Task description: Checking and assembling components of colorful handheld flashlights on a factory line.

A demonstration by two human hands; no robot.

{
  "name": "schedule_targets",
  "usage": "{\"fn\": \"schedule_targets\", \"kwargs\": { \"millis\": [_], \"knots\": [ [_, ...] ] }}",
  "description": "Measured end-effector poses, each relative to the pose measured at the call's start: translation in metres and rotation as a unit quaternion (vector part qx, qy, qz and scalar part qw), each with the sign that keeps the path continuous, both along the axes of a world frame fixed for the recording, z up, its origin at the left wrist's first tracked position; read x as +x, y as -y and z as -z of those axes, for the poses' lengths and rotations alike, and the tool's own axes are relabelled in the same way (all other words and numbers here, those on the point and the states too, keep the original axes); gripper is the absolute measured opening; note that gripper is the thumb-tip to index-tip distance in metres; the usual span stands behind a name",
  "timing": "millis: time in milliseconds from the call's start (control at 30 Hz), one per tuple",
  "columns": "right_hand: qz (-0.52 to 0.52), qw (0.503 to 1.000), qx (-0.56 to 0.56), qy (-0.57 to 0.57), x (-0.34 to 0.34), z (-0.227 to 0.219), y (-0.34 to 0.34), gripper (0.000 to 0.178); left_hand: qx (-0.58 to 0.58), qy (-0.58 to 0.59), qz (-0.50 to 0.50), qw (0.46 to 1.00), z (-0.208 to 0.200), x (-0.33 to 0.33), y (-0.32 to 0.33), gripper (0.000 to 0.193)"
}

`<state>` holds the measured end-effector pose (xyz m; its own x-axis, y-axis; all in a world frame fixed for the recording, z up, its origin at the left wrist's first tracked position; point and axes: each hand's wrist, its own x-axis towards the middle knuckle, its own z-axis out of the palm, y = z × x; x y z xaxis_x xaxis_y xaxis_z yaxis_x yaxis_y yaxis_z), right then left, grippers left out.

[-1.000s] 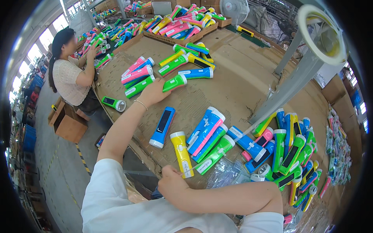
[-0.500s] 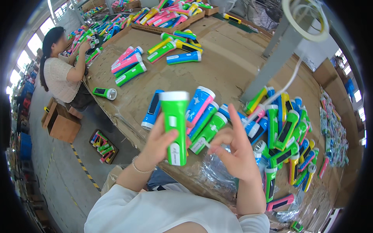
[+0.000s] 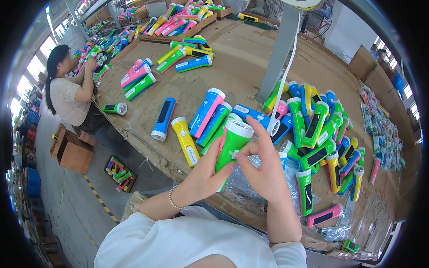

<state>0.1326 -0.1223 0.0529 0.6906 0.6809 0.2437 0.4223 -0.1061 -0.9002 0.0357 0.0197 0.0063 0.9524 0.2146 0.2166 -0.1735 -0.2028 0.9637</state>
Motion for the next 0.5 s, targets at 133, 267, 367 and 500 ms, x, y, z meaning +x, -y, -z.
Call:
{"fn": "schedule_targets", "kwargs": {
  "millis": [133, 267, 367, 500],
  "knots": [
    [0.028, 0.999, -0.027, 0.023, -0.003, -0.003, 0.001, 0.076, 0.038, 0.010, -0.016, 0.999, 0.000, -0.002, 0.004, 0.069],
    [0.059, 0.997, -0.025, -0.047, -0.002, -0.003, 0.003, 0.079, 0.154, 0.050, -0.073, 0.984, -0.002, -0.005, 0.007, 0.067],
    [0.109, 0.990, -0.057, -0.069, -0.001, -0.006, 0.004, 0.064, 0.205, 0.090, -0.102, 0.969, -0.006, -0.008, 0.006, 0.063],
    [0.007, 0.998, -0.066, -0.004, 0.005, -0.001, 0.009, 0.025, 0.112, 0.027, -0.065, 0.991, -0.013, -0.009, 0.003, 0.055]
  ]
}}
